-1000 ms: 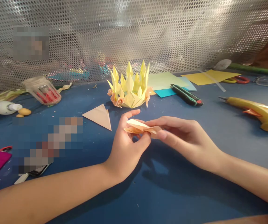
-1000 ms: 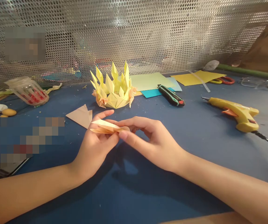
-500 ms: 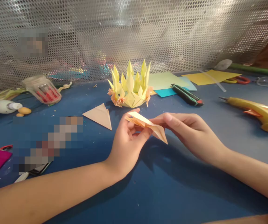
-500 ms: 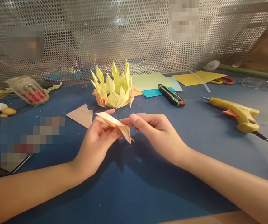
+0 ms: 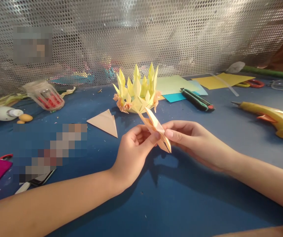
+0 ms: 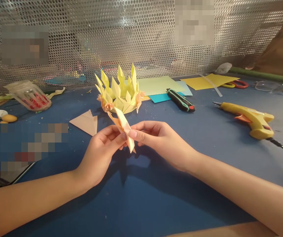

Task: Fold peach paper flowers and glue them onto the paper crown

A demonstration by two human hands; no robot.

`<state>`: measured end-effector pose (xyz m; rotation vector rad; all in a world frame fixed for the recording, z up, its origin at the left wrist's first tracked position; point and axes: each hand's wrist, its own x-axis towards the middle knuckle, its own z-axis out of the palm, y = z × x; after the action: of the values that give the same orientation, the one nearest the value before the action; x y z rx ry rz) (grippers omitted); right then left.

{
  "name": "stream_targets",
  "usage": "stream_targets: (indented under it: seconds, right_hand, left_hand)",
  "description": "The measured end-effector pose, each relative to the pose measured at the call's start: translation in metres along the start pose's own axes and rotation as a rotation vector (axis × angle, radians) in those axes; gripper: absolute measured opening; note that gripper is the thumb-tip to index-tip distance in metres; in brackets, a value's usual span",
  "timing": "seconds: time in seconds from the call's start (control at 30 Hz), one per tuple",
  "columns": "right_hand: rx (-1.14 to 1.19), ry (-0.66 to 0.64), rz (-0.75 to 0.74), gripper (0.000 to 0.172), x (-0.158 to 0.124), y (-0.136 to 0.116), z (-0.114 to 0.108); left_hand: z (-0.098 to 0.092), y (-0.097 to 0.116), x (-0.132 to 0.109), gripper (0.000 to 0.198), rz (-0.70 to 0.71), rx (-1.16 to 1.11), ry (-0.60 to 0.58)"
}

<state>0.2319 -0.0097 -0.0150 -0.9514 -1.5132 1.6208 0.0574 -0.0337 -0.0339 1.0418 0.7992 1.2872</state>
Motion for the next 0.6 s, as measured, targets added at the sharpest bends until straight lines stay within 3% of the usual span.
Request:
stream_targets:
  seconds: [0.17,0.37,0.47,0.6]
  right_hand:
    - [0.006,-0.037,0.063,0.037,0.0000,0.0001,-0.0006]
    - [-0.003,-0.007,0.116,0.029,0.0015,-0.0027,-0.0039]
    - [0.002,-0.046,0.060,0.023,-0.0001,-0.0060,-0.0039]
    - [-0.054,0.019,-0.066,0.019,-0.0021,-0.0058,-0.0040]
  left_hand:
    - [0.0015,0.0014,-0.0026,0.010,-0.031,0.023,-0.010]
    - [0.0002,0.0027,-0.0023,0.020,-0.085,0.020,-0.019]
    - [-0.0001,0.0042,-0.0009,0.022,-0.115,0.008,-0.069]
    - [-0.0005,0.0045,0.0009,0.020,-0.085,0.017,-0.061]
